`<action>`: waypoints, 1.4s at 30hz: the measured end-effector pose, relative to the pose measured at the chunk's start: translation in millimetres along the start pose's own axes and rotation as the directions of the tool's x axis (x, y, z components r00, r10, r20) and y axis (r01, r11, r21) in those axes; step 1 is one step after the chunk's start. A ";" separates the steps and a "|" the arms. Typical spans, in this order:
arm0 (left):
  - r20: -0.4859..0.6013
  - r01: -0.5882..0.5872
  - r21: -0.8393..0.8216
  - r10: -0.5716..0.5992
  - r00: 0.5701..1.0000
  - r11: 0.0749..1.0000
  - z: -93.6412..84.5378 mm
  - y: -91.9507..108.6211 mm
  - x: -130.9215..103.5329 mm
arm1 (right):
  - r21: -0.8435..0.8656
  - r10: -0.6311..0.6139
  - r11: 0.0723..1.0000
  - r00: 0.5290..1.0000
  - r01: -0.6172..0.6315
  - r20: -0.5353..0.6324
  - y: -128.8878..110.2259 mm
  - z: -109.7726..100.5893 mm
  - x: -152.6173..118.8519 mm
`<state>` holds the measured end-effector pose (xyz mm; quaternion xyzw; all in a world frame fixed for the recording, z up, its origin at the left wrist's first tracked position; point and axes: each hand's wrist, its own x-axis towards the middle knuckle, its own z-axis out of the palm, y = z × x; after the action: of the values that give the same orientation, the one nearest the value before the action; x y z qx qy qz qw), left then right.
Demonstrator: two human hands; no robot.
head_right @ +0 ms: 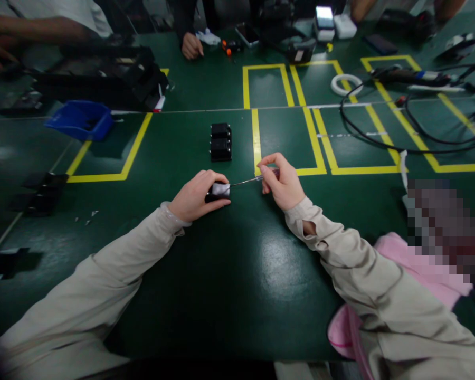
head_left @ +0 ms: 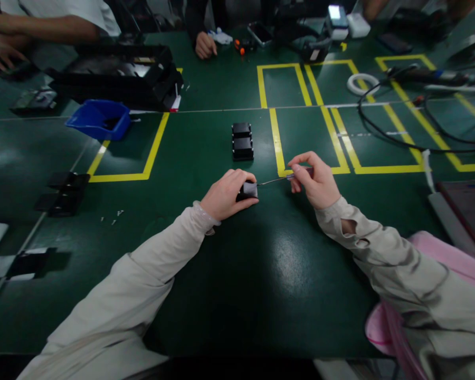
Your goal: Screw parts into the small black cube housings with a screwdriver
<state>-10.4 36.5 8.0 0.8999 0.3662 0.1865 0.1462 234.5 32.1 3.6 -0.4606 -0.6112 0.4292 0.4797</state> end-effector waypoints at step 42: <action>-0.025 -0.035 0.004 0.035 0.999 0.999 1.0 -1.2 -0.4 | 0.013 0.015 1.000 1.000 -0.015 -0.014 -1.7 1.7 -1.4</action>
<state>-10.9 37.0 6.5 0.9039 0.3527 0.1998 0.1366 232.8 30.2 4.7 -0.4651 -0.6013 0.4336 0.4838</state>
